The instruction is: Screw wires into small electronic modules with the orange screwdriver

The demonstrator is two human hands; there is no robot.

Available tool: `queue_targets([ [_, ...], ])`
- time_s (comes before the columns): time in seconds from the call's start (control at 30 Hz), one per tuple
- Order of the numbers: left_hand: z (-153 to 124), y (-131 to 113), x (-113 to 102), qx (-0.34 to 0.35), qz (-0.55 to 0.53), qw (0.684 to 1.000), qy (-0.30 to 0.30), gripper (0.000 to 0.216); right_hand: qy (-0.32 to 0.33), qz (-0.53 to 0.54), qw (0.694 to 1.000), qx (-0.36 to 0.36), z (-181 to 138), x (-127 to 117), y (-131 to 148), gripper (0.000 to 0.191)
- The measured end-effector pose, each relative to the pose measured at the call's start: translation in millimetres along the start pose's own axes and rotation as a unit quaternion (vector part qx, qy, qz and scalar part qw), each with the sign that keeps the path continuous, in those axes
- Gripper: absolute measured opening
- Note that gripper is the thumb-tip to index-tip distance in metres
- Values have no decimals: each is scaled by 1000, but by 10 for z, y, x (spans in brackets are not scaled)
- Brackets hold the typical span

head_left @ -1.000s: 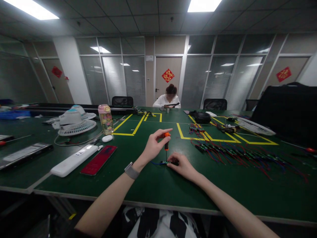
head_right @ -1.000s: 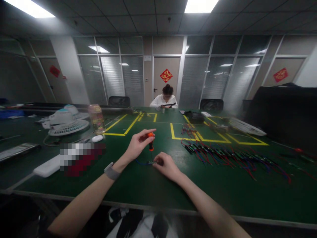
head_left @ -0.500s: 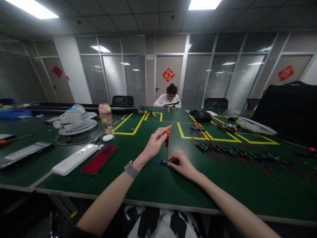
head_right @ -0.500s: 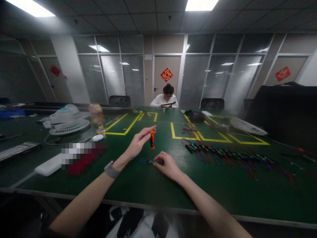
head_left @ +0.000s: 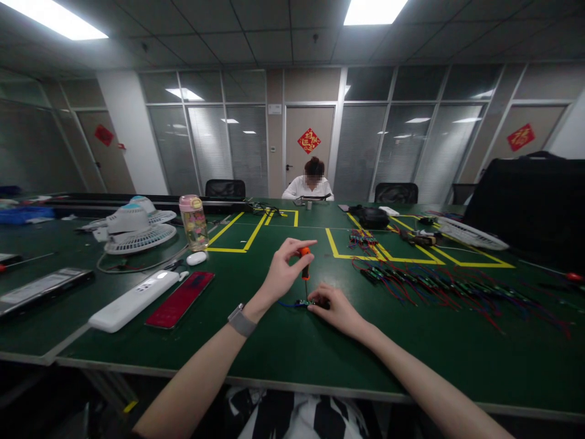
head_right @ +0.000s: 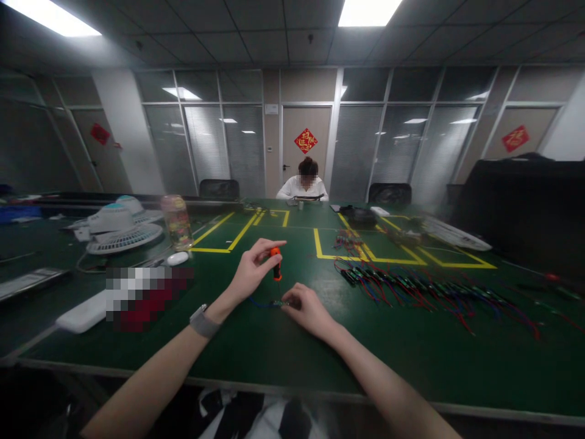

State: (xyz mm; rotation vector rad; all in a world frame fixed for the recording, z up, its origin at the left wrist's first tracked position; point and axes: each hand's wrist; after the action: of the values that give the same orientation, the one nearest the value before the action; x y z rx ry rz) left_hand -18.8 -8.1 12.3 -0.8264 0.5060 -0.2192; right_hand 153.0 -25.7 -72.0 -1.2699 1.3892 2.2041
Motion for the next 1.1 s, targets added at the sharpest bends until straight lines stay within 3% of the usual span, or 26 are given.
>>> queue_targets([
  [0.17,4,-12,-11,-7,-56,997,47,37,3,4,1000,2,-6,-1,2,10],
  [0.33,3,-19,-7,-1,7,1000,7,35,0,3,1000,1,-2,1,-6,10],
  [0.5,1,-19,-13,-5,-56,997,56,37,6,2,1000,0,0,-7,11,10],
  [0.67,0,-23,-7,3,0,1000,11,32,5,1,1000,3,-4,-9,24,9],
  [0.83,2,-48,-13,-2,-59,997,52,35,3,-1,1000,4,-2,-10,29,9],
  [1.0,-2,-60,-14,-12,-27,999,24,33,3,-8,1000,5,-5,-13,33,9],
  [1.1,-1,-67,-20,-1,-31,999,44,33,6,-1,1000,6,-9,-11,31,9],
])
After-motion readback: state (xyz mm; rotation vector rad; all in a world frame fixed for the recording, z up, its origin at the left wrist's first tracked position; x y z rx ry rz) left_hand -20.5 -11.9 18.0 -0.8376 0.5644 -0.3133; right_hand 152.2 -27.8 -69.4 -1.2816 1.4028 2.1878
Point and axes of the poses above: each hand's wrist, its own z-axis towards the middle knuckle, its own x-axis out of the palm, y = z × x, and after that the axes turned 15 degrees about y, right-handed
